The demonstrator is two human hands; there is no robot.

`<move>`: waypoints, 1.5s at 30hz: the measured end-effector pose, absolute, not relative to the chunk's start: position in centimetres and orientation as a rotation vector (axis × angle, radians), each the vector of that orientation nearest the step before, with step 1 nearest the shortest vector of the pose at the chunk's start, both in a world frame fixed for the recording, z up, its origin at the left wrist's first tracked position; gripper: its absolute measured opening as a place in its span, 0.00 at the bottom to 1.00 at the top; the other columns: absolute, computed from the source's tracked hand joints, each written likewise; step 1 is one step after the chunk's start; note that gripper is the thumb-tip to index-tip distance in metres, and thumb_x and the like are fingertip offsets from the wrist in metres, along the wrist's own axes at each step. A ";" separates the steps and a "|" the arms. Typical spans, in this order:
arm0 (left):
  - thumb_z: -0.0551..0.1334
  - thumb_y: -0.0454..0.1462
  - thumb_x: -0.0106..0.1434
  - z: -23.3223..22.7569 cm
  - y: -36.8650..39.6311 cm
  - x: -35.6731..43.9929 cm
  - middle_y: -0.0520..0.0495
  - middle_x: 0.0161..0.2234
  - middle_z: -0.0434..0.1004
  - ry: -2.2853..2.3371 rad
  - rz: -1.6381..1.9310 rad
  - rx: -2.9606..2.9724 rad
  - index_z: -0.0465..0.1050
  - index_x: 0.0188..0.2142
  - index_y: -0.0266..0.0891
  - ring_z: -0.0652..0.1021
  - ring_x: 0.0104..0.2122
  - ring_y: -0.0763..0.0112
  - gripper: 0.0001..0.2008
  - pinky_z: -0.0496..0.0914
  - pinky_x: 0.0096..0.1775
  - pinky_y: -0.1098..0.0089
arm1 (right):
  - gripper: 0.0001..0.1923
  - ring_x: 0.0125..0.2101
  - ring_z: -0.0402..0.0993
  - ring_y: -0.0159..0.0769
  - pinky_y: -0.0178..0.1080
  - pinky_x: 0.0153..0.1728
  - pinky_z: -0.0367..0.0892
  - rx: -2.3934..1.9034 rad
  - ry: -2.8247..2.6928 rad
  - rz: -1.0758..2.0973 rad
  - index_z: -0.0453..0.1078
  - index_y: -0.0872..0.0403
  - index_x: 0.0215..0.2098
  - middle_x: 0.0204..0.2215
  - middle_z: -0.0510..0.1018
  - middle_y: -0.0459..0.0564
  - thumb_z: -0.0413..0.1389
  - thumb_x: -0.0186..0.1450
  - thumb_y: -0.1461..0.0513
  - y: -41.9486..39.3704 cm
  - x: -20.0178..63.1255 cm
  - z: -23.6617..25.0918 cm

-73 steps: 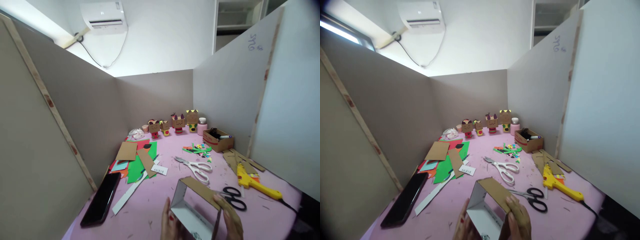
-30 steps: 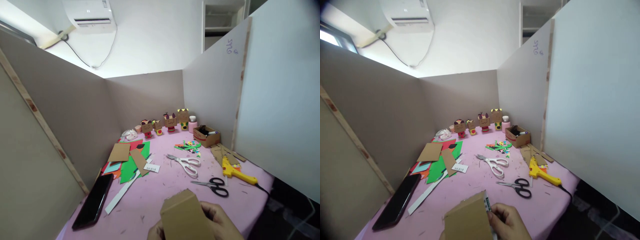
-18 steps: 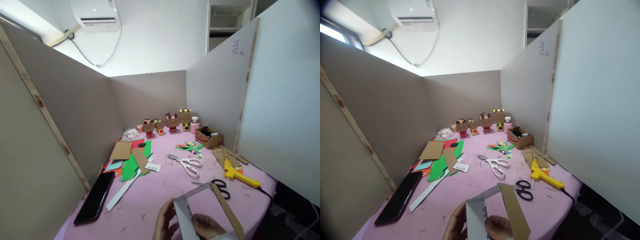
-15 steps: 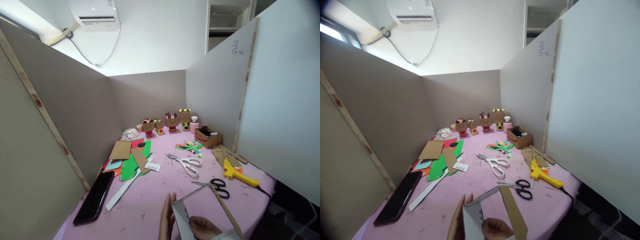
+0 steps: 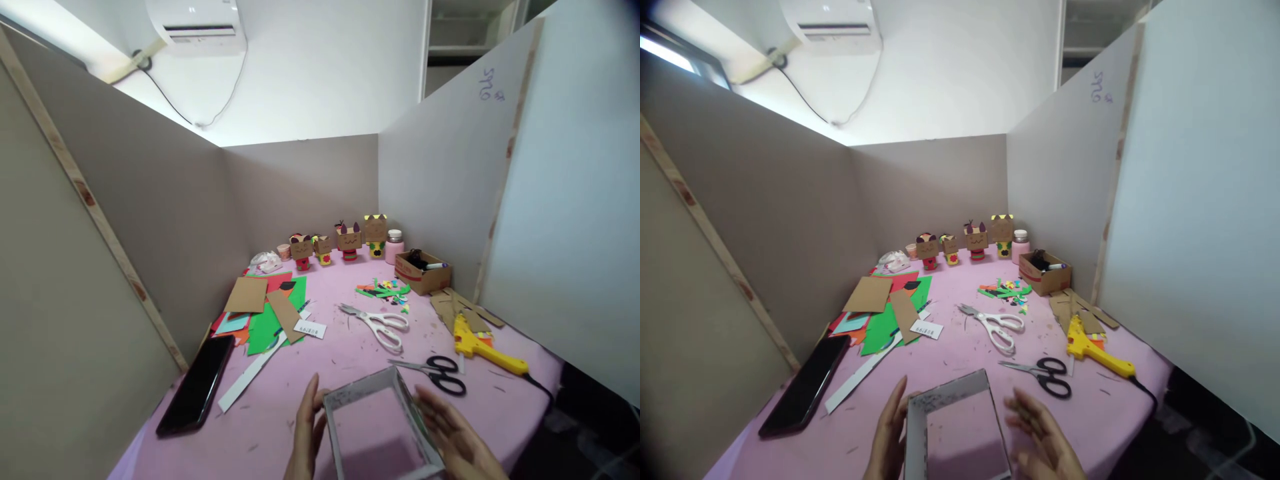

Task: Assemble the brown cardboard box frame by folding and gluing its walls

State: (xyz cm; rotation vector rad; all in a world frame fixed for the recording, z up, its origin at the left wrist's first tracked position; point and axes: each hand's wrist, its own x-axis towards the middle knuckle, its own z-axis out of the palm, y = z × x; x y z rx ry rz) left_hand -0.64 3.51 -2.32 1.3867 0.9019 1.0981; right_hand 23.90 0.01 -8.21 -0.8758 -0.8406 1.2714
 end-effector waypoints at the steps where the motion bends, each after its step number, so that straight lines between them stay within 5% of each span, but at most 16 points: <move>1: 0.66 0.61 0.39 -2.1 3.5 -0.8 0.42 0.55 0.67 0.912 1.067 1.440 0.52 0.63 0.50 0.59 0.62 0.43 0.54 0.51 0.60 0.48 | 0.39 0.53 0.68 0.49 0.45 0.48 0.65 -0.870 -0.933 1.217 0.68 0.37 0.53 0.54 0.73 0.49 0.70 0.42 0.48 -0.1 24.4 -7.5; 4: 0.72 0.55 0.34 -2.5 3.9 -0.6 0.43 0.59 0.61 0.920 1.007 1.568 0.46 0.64 0.53 0.57 0.62 0.43 0.60 0.49 0.61 0.49 | 0.55 0.64 0.48 0.50 0.49 0.58 0.52 -0.927 -1.246 1.173 0.48 0.38 0.65 0.64 0.58 0.50 0.67 0.45 0.44 0.0 24.4 -5.3; 7: 0.74 0.51 0.34 -4.1 4.9 -0.4 0.36 0.62 0.53 0.873 0.909 1.499 0.39 0.64 0.49 0.62 0.60 0.43 0.63 0.60 0.56 0.52 | 0.66 0.64 0.46 0.50 0.47 0.61 0.46 -1.034 -1.464 1.234 0.32 0.50 0.68 0.66 0.50 0.57 0.66 0.44 0.43 1.0 23.3 -4.4; 11: 0.74 0.52 0.35 -6.1 6.1 -0.9 0.31 0.61 0.56 0.852 0.806 1.513 0.37 0.64 0.43 0.62 0.60 0.44 0.64 0.58 0.58 0.52 | 0.65 0.64 0.45 0.51 0.45 0.62 0.43 -1.110 -1.607 1.189 0.43 0.61 0.67 0.65 0.50 0.65 0.64 0.42 0.40 2.4 22.3 -4.9; 24: 0.75 0.50 0.35 -4.5 5.5 -0.7 0.29 0.62 0.56 0.828 0.819 1.557 0.44 0.63 0.37 0.59 0.62 0.45 0.62 0.51 0.61 0.53 | 0.54 0.64 0.45 0.51 0.47 0.62 0.42 -1.056 -1.612 1.079 0.47 0.56 0.67 0.66 0.50 0.59 0.67 0.48 0.52 2.3 23.1 -7.0; 33: 0.74 0.51 0.36 -4.0 4.9 -0.8 0.32 0.63 0.55 0.835 0.828 1.600 0.44 0.65 0.40 0.58 0.62 0.45 0.62 0.50 0.62 0.52 | 0.57 0.65 0.41 0.49 0.48 0.63 0.38 -1.110 -1.667 1.041 0.38 0.61 0.68 0.67 0.45 0.61 0.65 0.51 0.52 1.9 22.8 -7.3; 36: 0.71 0.57 0.37 -4.9 5.0 -1.0 0.37 0.68 0.44 0.799 0.847 1.579 0.38 0.66 0.42 0.49 0.65 0.49 0.64 0.45 0.63 0.55 | 0.66 0.66 0.36 0.49 0.48 0.63 0.36 -1.089 -1.583 1.106 0.33 0.58 0.68 0.68 0.40 0.58 0.67 0.46 0.45 1.9 22.8 -8.0; 41: 0.49 0.63 0.56 -5.7 5.9 0.7 0.43 0.69 0.37 0.894 1.247 1.179 0.34 0.67 0.43 0.45 0.67 0.62 0.47 0.44 0.64 0.63 | 0.61 0.66 0.37 0.49 0.51 0.62 0.38 -1.031 -1.085 1.115 0.27 0.53 0.68 0.67 0.45 0.57 0.43 0.50 0.29 3.8 22.2 -8.8; 45: 0.42 0.61 0.61 -3.9 5.5 3.1 0.55 0.69 0.34 0.914 1.307 1.041 0.35 0.66 0.48 0.38 0.67 0.71 0.40 0.37 0.64 0.66 | 0.48 0.67 0.33 0.39 0.48 0.63 0.39 -0.997 -1.040 1.138 0.27 0.47 0.68 0.68 0.43 0.48 0.29 0.58 0.33 4.3 20.5 -7.6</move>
